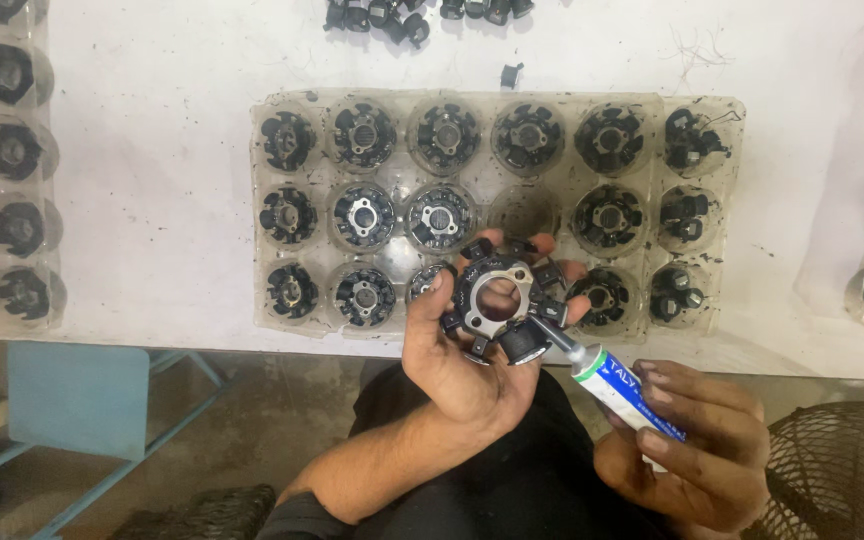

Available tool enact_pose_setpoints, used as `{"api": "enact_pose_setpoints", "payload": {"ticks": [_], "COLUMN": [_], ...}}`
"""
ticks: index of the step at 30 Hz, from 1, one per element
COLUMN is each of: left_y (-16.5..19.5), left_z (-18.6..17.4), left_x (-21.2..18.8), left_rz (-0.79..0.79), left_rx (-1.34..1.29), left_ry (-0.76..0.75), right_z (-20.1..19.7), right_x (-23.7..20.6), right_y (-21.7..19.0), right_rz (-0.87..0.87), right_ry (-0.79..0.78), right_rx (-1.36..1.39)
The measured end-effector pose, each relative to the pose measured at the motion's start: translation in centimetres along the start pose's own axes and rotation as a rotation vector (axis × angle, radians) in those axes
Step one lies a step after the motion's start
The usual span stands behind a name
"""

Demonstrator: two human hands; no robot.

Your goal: The person holds a tube of adhesive and squeezes it onto the hub of small black rotor components one at a time, picking each part from a plastic tray, treating it, and placing it back. They occasionally reposition the trays on the workbench to reach more parts.

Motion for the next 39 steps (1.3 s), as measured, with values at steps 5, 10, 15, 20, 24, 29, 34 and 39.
{"api": "enact_pose_setpoints", "payload": {"ticks": [5, 10, 15, 20, 24, 29, 34, 39], "left_y": [-0.2, -0.3, -0.4, -0.2, 1.6, 0.5, -0.2, -0.7], "left_z": [-0.5, -0.6, -0.5, -2.3, -7.5, -18.0, -20.6, -18.9], "left_x": [0.3, 0.8, 1.1, 2.6, 7.4, 14.6, 17.8, 18.7], "left_rz": [-0.023, -0.045, -0.075, -0.036, 0.182, 0.056, 0.395, 0.300], "left_rx": [-0.029, -0.049, -0.077, 0.005, 0.267, 0.566, 1.362, 1.785], "left_ry": [0.021, 0.034, 0.027, -0.005, 0.048, 0.264, 0.234, 0.217], "right_z": [-0.2, -0.3, 0.1, 0.6, -1.0, -3.5, -2.3, -0.7], "right_x": [-0.1, -0.4, 0.2, 0.7, -1.1, -4.5, -6.0, -6.0], "right_y": [0.5, 0.8, 0.3, 1.7, 4.8, 7.9, 10.6, 11.5], "right_rz": [0.004, 0.041, 0.106, 0.142, 0.192, 0.402, 0.787, 0.951], "right_ry": [-0.033, -0.064, -0.003, 0.020, 0.283, 0.597, 0.697, 0.733], "right_rx": [0.003, -0.023, -0.020, 0.044, 0.166, 0.551, 1.057, 1.193]}}
Point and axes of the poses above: each hand's wrist, its own x-axis towards the middle knuckle, its own z-axis out of the palm, y = z × x, the point moved 6 cm from there along x, towards the middle knuckle, and after that the axes turned 5 degrees about -z, right-handed, at the moved point
